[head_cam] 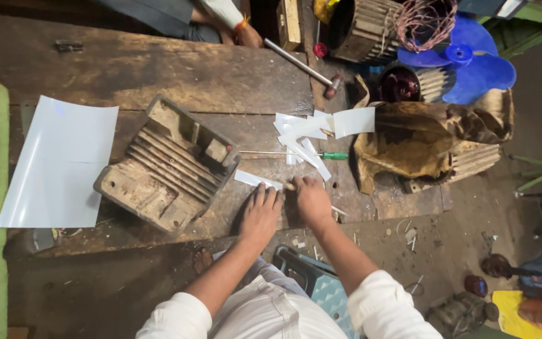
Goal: The person cuts small white strips from a sheet using scissors and inserts them into the slots of a red finned metal component on a workbench. The person repeats this process multiple times, handling the strips and component by hand.
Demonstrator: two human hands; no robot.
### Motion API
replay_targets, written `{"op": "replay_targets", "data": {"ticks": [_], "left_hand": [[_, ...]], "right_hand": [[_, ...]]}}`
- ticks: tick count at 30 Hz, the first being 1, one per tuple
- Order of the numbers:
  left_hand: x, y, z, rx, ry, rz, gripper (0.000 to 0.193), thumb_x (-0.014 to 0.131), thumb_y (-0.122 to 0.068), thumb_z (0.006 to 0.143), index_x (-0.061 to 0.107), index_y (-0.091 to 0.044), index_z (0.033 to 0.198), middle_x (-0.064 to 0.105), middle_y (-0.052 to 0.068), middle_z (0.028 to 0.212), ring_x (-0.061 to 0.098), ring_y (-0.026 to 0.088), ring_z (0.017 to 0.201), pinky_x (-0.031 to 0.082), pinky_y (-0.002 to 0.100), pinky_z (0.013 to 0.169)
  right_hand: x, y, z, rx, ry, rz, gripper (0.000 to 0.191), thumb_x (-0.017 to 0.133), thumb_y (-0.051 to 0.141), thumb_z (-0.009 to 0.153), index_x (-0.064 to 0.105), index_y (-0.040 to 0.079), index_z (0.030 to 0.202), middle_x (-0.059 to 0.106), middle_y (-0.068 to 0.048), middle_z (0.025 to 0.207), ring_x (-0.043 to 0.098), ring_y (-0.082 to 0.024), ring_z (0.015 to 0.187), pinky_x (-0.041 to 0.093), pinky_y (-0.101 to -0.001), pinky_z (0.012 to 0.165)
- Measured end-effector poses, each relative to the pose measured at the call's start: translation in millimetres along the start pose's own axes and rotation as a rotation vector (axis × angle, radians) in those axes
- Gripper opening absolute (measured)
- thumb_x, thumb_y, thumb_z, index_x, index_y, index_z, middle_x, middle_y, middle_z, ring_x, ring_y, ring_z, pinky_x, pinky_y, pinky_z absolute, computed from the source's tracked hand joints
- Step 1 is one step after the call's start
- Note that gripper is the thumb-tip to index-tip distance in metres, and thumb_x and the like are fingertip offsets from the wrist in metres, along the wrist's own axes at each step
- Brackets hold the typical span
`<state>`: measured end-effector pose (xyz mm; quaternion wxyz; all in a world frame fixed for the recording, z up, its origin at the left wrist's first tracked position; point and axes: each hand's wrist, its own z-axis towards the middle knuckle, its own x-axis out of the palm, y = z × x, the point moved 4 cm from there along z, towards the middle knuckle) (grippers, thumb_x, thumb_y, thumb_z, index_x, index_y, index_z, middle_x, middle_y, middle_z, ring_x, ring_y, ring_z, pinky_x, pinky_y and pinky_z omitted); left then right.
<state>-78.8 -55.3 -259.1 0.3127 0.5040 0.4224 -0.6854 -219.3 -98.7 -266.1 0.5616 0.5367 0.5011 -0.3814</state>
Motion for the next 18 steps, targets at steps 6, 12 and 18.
{"op": "replay_targets", "data": {"ticks": [6,12,18], "left_hand": [[2,-1,-9,0.037,-0.042,0.069,0.058,0.057,-0.016,0.086,0.054,-0.006,0.143,0.05,0.015,0.146,0.041,0.041,0.139,0.038,0.046,0.109],[-1,2,-3,0.016,0.003,0.009,0.05,0.059,-0.019,0.086,0.06,-0.009,0.135,0.053,0.015,0.139,0.043,0.041,0.137,0.037,0.049,0.112],[-12,-8,8,0.01,-0.027,-0.001,0.034,0.061,-0.018,0.087,0.068,-0.012,0.12,0.056,0.014,0.136,0.05,0.036,0.129,0.044,0.046,0.105]], "right_hand": [[-2,-9,9,-0.117,0.075,0.106,0.033,0.063,0.034,0.094,0.071,0.011,0.115,0.067,-0.021,0.112,0.064,-0.043,0.098,0.051,-0.0493,0.085],[3,1,-3,-0.232,-0.019,-0.032,0.035,0.063,0.02,0.083,0.069,0.008,0.115,0.066,-0.017,0.113,0.064,-0.039,0.103,0.053,-0.0462,0.089],[-3,-1,-3,-0.13,0.024,-0.057,0.028,0.06,0.016,0.092,0.07,0.008,0.117,0.069,-0.017,0.113,0.065,-0.04,0.103,0.053,-0.0475,0.09]]}}
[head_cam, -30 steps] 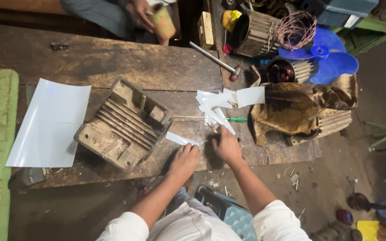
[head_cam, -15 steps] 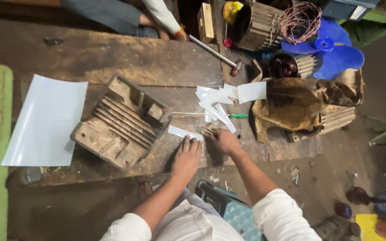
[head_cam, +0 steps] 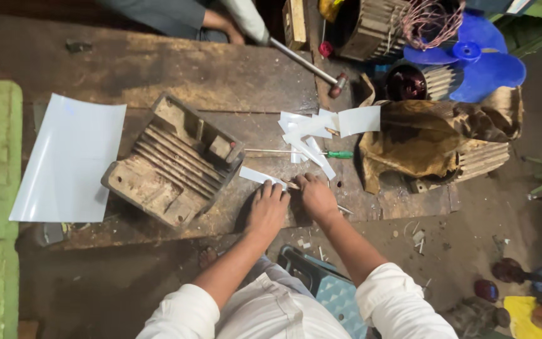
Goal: The person cuts small white strips from a sheet using scissors and inserts them into the slots of a red finned metal component on a workbench. The person repeats this process multiple times, handling the strips and component by hand.
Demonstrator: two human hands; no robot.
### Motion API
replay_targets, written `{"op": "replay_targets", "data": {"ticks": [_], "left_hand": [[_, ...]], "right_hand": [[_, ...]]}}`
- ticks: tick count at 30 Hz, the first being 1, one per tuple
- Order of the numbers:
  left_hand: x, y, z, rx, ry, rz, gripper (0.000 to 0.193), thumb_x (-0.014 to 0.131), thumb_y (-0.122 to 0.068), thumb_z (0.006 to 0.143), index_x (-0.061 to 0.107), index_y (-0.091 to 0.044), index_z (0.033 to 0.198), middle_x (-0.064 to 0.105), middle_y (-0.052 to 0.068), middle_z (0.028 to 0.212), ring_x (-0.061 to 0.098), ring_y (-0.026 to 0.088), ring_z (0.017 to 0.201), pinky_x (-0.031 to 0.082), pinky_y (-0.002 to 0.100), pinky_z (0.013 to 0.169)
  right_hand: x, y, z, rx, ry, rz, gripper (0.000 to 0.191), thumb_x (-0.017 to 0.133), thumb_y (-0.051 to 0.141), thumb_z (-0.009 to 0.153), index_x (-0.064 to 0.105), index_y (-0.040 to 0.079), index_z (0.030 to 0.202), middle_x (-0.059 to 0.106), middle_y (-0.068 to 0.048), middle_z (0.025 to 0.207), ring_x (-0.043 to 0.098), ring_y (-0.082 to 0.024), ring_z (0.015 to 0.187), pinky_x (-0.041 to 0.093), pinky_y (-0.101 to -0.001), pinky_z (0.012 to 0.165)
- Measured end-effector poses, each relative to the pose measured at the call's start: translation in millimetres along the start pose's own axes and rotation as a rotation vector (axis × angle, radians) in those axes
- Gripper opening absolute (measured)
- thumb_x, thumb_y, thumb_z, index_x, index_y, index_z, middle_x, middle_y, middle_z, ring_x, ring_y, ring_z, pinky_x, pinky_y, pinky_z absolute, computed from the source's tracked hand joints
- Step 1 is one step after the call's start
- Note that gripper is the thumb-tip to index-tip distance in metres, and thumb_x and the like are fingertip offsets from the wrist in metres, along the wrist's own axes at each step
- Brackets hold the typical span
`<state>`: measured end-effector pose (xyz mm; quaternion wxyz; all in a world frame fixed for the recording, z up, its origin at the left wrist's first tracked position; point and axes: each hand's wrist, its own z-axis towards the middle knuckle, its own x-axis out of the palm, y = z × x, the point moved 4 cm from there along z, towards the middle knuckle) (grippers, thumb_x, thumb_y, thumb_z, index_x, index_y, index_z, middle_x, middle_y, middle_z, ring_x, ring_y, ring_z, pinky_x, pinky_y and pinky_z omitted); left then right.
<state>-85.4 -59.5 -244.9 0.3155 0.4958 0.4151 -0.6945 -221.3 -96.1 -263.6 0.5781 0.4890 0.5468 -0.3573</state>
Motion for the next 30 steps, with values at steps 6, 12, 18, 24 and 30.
{"op": "replay_targets", "data": {"ticks": [6,12,18,24,30], "left_hand": [[-17,2,8,0.154,-0.02,-0.135,0.035,0.061,-0.01,0.084,0.069,-0.016,0.117,0.058,0.015,0.127,0.055,0.034,0.119,0.051,0.046,0.091],[-48,-3,-29,0.392,-0.223,-0.565,0.02,0.063,-0.008,0.089,0.07,-0.01,0.108,0.067,0.009,0.11,0.067,0.029,0.106,0.057,0.04,0.086],[-86,-4,-35,0.091,-0.378,-0.838,0.029,0.078,-0.026,0.089,0.068,-0.005,0.108,0.068,0.01,0.103,0.07,0.025,0.096,0.056,0.036,0.085],[-90,16,-10,-0.21,-0.163,-1.141,0.018,0.075,-0.021,0.088,0.074,-0.006,0.1,0.074,0.006,0.097,0.073,0.018,0.088,0.059,0.032,0.072],[-68,12,9,0.016,-0.266,-0.59,0.013,0.071,-0.011,0.085,0.075,-0.002,0.094,0.069,0.012,0.094,0.069,0.029,0.09,0.055,0.042,0.078]], "right_hand": [[-16,-13,-11,0.267,-0.137,0.475,0.038,0.066,0.031,0.093,0.071,0.004,0.12,0.073,-0.02,0.1,0.07,-0.036,0.093,0.054,-0.0447,0.082],[0,-7,-38,0.727,0.211,1.485,0.025,0.07,0.032,0.092,0.072,0.008,0.101,0.071,-0.004,0.081,0.065,-0.015,0.071,0.051,-0.0331,0.063],[-35,3,-54,0.376,-0.196,1.389,0.021,0.08,0.013,0.091,0.062,0.008,0.082,0.051,0.006,0.067,0.042,-0.006,0.061,0.033,-0.0269,0.052],[-45,16,-70,0.221,-0.247,1.17,0.018,0.079,0.004,0.09,0.064,0.004,0.08,0.052,0.007,0.068,0.042,-0.003,0.064,0.034,-0.0256,0.055],[-33,16,-65,0.281,-0.28,1.158,0.026,0.071,0.017,0.092,0.062,0.005,0.113,0.064,0.0,0.093,0.059,-0.011,0.083,0.047,-0.0293,0.072]]}}
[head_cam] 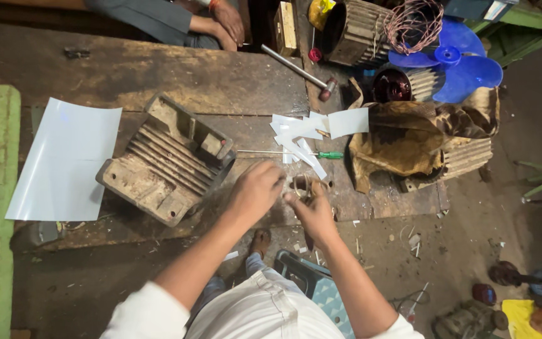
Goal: The person cuts small white strips from a sheet using scissors and inserts them into the slots of a red finned metal component on a workbench. The person repeats this process multiple times, handling the strips and component by hand.
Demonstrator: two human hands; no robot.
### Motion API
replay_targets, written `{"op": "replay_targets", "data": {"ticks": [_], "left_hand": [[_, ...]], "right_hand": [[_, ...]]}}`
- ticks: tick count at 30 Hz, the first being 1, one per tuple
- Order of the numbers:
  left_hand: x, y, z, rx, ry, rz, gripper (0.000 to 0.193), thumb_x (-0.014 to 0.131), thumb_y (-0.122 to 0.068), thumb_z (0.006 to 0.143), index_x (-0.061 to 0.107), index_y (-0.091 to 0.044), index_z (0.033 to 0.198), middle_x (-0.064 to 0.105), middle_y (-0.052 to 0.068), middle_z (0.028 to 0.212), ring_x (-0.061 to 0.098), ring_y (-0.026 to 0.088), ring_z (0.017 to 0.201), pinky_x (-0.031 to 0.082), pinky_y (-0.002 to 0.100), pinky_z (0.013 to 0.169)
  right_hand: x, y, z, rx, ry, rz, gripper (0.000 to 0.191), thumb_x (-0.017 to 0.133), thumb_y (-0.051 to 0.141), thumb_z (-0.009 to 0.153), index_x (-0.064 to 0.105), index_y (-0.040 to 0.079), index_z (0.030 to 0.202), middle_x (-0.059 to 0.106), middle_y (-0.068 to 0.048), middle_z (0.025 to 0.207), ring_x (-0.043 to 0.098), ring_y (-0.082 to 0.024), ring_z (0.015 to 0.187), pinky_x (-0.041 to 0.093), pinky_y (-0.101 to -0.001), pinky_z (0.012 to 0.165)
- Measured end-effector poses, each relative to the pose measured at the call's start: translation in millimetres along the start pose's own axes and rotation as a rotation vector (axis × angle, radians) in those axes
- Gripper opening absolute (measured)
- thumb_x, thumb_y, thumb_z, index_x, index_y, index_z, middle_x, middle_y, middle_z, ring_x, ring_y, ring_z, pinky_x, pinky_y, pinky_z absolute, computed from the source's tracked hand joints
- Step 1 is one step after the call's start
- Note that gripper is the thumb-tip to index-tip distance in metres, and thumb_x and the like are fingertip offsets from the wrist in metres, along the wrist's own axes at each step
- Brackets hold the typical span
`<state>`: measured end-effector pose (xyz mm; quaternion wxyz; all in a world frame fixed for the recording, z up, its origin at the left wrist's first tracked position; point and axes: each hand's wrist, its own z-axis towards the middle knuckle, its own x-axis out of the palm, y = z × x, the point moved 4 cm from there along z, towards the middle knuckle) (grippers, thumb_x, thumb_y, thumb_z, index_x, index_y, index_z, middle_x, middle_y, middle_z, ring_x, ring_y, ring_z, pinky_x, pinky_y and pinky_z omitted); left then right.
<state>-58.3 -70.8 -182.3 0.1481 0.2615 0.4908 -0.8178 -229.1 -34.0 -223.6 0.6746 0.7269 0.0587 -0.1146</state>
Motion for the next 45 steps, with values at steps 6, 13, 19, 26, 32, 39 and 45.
{"op": "replay_targets", "data": {"ticks": [6,13,19,26,32,39,45], "left_hand": [[54,-1,-7,0.241,0.281,0.725,0.017,0.064,-0.011,0.084,0.074,-0.006,0.096,0.066,0.01,0.097,0.063,0.028,0.1,0.049,0.042,0.086],[43,8,-49,0.049,0.244,0.569,0.042,0.062,-0.02,0.08,0.068,-0.006,0.119,0.06,0.009,0.124,0.052,0.031,0.124,0.045,0.044,0.103],[47,15,-57,0.02,0.27,0.633,0.048,0.055,-0.015,0.089,0.061,-0.004,0.136,0.054,0.013,0.141,0.045,0.036,0.137,0.042,0.046,0.108],[48,31,-73,0.013,0.244,0.573,0.049,0.054,-0.015,0.088,0.06,-0.008,0.137,0.054,0.014,0.144,0.044,0.036,0.139,0.04,0.046,0.109],[54,30,-59,-0.024,0.309,0.586,0.029,0.058,-0.019,0.092,0.067,-0.01,0.118,0.058,0.011,0.134,0.05,0.033,0.136,0.043,0.043,0.11],[77,12,-37,0.152,0.306,0.656,0.032,0.061,-0.015,0.085,0.066,-0.014,0.116,0.058,0.006,0.129,0.056,0.026,0.114,0.049,0.04,0.091],[77,9,0,0.222,0.286,0.547,0.027,0.06,-0.014,0.089,0.063,-0.014,0.116,0.058,0.006,0.119,0.059,0.027,0.114,0.053,0.042,0.087]], "right_hand": [[9,-14,11,-0.022,-0.182,-0.645,0.035,0.066,0.027,0.095,0.062,0.008,0.124,0.072,-0.021,0.095,0.069,-0.042,0.089,0.054,-0.0485,0.075],[29,-25,20,-0.146,0.021,-1.022,0.025,0.061,0.02,0.094,0.065,0.013,0.119,0.071,-0.019,0.108,0.07,-0.042,0.093,0.055,-0.0504,0.076],[27,-27,41,-0.035,0.213,-0.99,0.027,0.063,0.029,0.097,0.067,0.012,0.117,0.071,-0.022,0.105,0.068,-0.043,0.093,0.055,-0.0509,0.08],[37,-30,32,-0.179,0.26,-1.007,0.023,0.062,0.027,0.096,0.067,0.013,0.114,0.07,-0.019,0.11,0.069,-0.042,0.092,0.055,-0.0504,0.079],[33,-41,30,-0.15,0.173,-1.191,0.026,0.053,0.011,0.093,0.064,0.013,0.117,0.068,-0.017,0.111,0.068,-0.04,0.102,0.055,-0.0491,0.082],[-1,-51,61,-0.06,0.2,-0.908,0.032,0.066,0.026,0.095,0.061,0.008,0.121,0.068,-0.025,0.111,0.065,-0.045,0.104,0.052,-0.0524,0.087],[-39,-42,51,-0.316,-0.177,-0.805,0.048,0.075,0.025,0.09,0.057,-0.003,0.125,0.06,-0.028,0.122,0.057,-0.049,0.109,0.046,-0.0537,0.095]]}}
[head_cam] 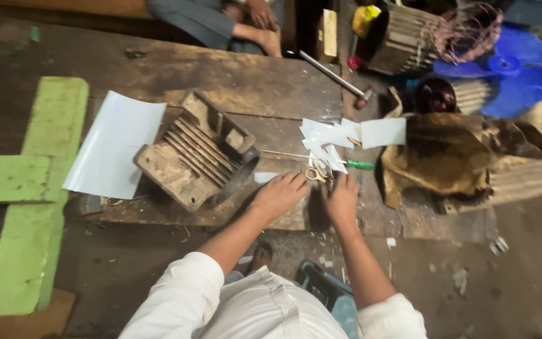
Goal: The person cuts small white strips from a sheet using scissors and inserts them into the slots of a red finned metal component on a workbench. The person repeats this process multiple times, handling the strips and component by hand.
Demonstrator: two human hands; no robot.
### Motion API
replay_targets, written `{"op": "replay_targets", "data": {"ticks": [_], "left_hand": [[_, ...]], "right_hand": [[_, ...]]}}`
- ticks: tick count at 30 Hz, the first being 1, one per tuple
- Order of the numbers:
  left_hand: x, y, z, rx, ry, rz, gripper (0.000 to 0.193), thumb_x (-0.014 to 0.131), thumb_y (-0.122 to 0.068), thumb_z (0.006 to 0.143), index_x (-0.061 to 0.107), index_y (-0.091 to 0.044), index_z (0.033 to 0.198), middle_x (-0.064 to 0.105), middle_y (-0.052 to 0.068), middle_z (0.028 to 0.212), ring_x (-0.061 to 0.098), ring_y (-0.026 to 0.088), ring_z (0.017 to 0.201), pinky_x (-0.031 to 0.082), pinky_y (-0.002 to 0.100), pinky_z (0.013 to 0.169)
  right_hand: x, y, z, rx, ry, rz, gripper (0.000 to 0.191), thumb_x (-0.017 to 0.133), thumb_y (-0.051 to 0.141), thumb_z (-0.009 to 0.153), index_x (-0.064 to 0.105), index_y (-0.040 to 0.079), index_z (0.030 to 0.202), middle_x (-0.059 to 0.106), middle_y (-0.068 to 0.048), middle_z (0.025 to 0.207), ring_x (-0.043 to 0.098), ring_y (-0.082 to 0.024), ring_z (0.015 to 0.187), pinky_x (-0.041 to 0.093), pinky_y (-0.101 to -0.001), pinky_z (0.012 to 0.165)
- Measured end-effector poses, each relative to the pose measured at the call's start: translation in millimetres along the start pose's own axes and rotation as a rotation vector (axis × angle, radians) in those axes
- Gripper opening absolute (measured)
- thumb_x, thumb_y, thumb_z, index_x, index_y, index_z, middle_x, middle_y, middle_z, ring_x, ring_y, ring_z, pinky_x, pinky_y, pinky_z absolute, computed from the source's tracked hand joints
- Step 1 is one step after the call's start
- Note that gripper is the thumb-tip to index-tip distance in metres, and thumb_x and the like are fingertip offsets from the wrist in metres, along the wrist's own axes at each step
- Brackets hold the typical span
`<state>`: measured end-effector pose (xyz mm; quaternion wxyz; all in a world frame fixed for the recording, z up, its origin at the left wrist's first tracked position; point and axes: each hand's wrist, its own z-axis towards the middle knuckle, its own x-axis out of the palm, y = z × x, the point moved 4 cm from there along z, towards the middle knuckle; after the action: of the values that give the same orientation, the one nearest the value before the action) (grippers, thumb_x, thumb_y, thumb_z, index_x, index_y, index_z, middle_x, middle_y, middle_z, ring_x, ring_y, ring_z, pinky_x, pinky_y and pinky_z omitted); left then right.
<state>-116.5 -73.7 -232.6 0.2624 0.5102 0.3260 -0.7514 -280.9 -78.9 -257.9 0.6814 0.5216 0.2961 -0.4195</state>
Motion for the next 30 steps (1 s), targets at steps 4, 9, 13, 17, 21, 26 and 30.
{"op": "replay_targets", "data": {"ticks": [4,9,13,17,21,26,30], "left_hand": [[-23,-6,11,-0.303,-0.221,-0.253,0.027,0.061,-0.008,0.092,0.067,-0.01,0.118,0.06,0.016,0.116,0.063,0.038,0.102,0.054,0.048,0.081],[-53,-5,2,-0.527,-0.39,-0.551,0.028,0.069,-0.013,0.086,0.066,-0.004,0.113,0.068,0.021,0.103,0.068,0.043,0.095,0.055,0.049,0.081],[-77,2,-23,-0.586,-0.283,-0.521,0.024,0.069,-0.014,0.086,0.067,-0.006,0.109,0.071,0.018,0.101,0.07,0.04,0.095,0.056,0.046,0.081],[-105,16,-50,-0.657,-0.309,-0.163,0.017,0.064,-0.017,0.095,0.069,-0.01,0.109,0.068,0.014,0.102,0.069,0.038,0.091,0.053,0.048,0.075],[-121,63,-62,-0.631,-0.379,0.153,0.032,0.064,-0.028,0.102,0.064,-0.013,0.13,0.058,0.016,0.127,0.052,0.036,0.123,0.041,0.054,0.104],[-101,104,-76,-0.69,-0.351,0.232,0.059,0.062,-0.045,0.104,0.05,-0.009,0.15,0.043,0.024,0.149,0.037,0.042,0.141,0.025,0.063,0.114],[-90,115,-79,-0.718,-0.28,0.218,0.054,0.06,-0.047,0.102,0.056,-0.016,0.147,0.047,0.021,0.146,0.041,0.04,0.139,0.025,0.062,0.114]], "right_hand": [[-25,23,-17,-0.271,-0.134,0.172,0.054,0.078,0.014,0.084,0.059,0.002,0.133,0.061,-0.022,0.127,0.058,-0.043,0.117,0.045,-0.0489,0.101],[-40,52,-27,-0.362,-0.193,0.334,0.05,0.084,0.01,0.082,0.065,0.005,0.128,0.064,-0.017,0.121,0.062,-0.036,0.111,0.049,-0.0442,0.095],[-29,65,-31,-0.333,-0.076,0.586,0.041,0.081,0.01,0.085,0.069,0.005,0.125,0.066,-0.014,0.114,0.067,-0.03,0.099,0.054,-0.0361,0.082],[12,71,-33,-0.152,0.042,0.759,0.03,0.08,0.014,0.088,0.074,0.006,0.115,0.068,-0.011,0.099,0.067,-0.025,0.088,0.053,-0.0328,0.079],[70,82,-31,-0.014,0.178,0.843,0.025,0.078,0.017,0.088,0.075,0.006,0.11,0.071,-0.009,0.096,0.066,-0.022,0.087,0.052,-0.0311,0.079],[125,96,-29,0.185,0.235,1.051,0.021,0.076,0.019,0.089,0.075,0.005,0.105,0.069,-0.009,0.092,0.065,-0.02,0.084,0.052,-0.0313,0.078],[136,100,-24,0.092,0.13,0.796,0.017,0.077,0.016,0.089,0.078,0.004,0.101,0.068,-0.009,0.088,0.063,-0.015,0.083,0.051,-0.0307,0.076]]}}
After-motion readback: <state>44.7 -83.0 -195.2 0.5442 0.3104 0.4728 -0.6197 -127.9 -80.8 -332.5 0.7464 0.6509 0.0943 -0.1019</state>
